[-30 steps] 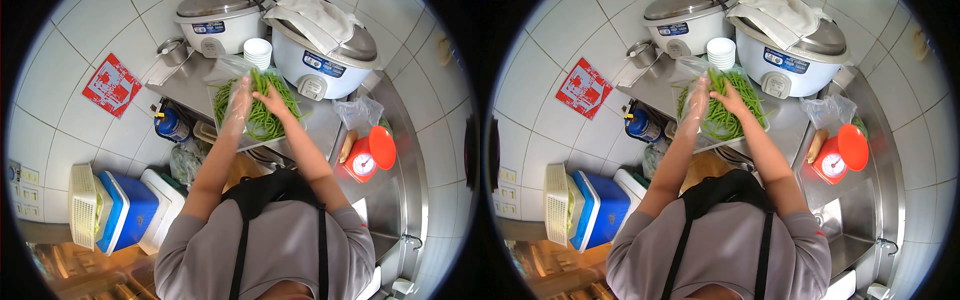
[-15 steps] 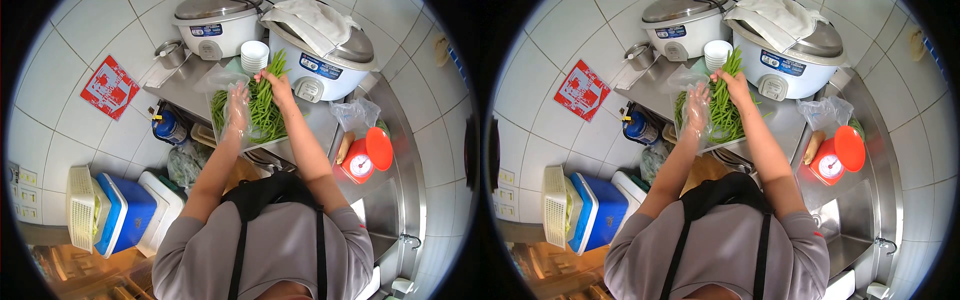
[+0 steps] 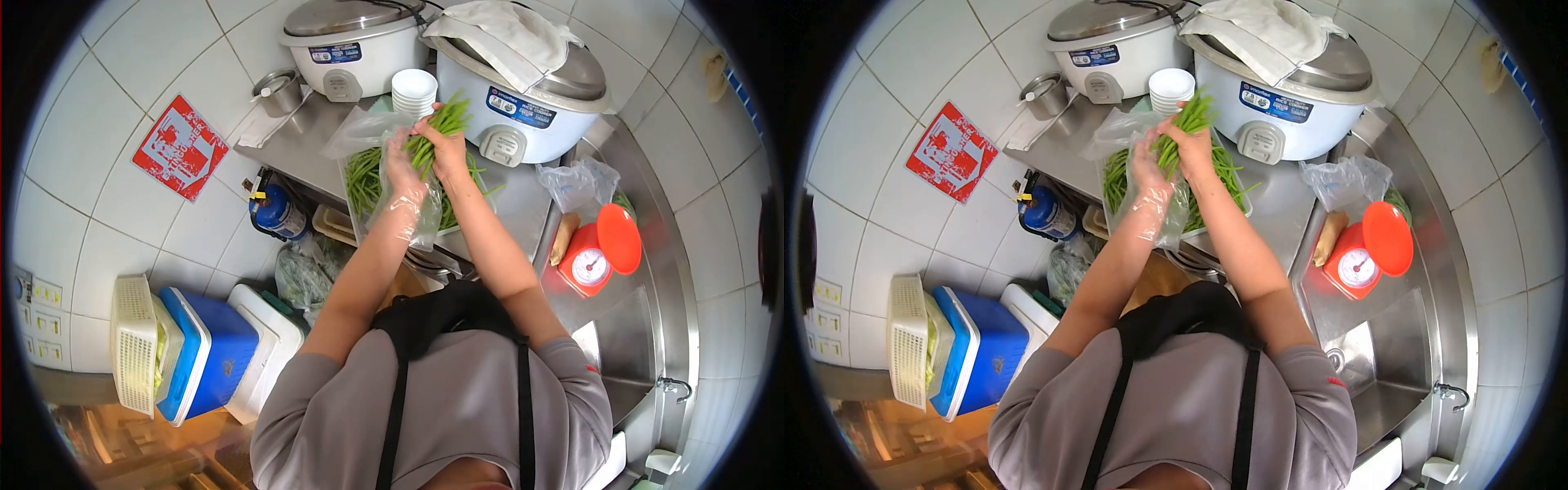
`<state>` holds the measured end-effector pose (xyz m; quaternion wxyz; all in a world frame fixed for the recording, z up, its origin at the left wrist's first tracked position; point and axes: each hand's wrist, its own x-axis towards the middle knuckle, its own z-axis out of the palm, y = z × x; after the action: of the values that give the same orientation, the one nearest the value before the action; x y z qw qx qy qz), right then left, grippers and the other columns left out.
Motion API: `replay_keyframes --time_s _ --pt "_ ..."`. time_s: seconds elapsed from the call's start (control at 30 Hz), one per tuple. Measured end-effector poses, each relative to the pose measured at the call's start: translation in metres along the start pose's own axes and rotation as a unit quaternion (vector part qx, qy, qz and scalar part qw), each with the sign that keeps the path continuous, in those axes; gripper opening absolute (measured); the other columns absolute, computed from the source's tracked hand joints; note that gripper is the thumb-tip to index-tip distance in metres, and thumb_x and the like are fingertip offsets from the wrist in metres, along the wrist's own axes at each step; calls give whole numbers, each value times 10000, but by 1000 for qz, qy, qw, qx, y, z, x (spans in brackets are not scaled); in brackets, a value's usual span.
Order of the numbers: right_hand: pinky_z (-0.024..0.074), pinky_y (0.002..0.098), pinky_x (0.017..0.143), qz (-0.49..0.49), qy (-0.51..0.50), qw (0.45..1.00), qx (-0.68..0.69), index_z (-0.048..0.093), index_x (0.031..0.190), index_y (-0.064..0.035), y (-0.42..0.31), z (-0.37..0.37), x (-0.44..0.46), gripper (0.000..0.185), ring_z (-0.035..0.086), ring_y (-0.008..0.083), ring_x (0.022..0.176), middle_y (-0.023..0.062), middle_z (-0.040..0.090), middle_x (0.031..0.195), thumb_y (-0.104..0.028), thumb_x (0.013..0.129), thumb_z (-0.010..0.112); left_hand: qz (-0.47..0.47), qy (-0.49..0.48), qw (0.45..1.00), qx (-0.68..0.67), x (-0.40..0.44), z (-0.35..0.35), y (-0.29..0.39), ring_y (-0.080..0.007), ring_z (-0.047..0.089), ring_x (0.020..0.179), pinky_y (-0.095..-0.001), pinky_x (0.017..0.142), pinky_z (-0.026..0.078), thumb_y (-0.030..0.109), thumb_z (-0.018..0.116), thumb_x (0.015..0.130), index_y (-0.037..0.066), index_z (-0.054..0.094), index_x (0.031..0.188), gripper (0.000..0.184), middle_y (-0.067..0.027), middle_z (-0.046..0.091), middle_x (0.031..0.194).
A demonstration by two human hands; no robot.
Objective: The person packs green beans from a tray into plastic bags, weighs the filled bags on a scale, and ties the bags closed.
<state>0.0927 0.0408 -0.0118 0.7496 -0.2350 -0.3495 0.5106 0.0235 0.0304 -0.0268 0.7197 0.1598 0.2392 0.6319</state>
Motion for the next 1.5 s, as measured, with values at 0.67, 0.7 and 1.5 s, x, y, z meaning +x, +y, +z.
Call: replay_keyframes --time_s 0.67,0.7,1.5 --pt "441 247 659 -273 -136 904 -301 490 859 -38 -160 55 -32 240 538 113 712 35 562 780 -20 731 692 -77 -366 782 499 -75 52 89 -152 564 618 -277 608 460 70 561 729 4 504 1127 408 -72 571 828" --pt "438 249 665 -239 -171 905 -307 490 846 -40 -163 53 -39 237 535 110 722 31 560 778 -21 729 694 -127 -377 797 453 -81 60 91 -143 558 627 -270 610 458 74 578 723 0 496 1149 439 -64 569 843" --pt "455 353 762 307 -187 436 -825 618 970 -22 -131 -77 -43 304 594 275 878 143 631 956 -175 707 622 104 -469 441 758 -101 162 -26 -274 533 1076 -328 913 403 72 519 740 22 524 1167 430 -189 533 1172"
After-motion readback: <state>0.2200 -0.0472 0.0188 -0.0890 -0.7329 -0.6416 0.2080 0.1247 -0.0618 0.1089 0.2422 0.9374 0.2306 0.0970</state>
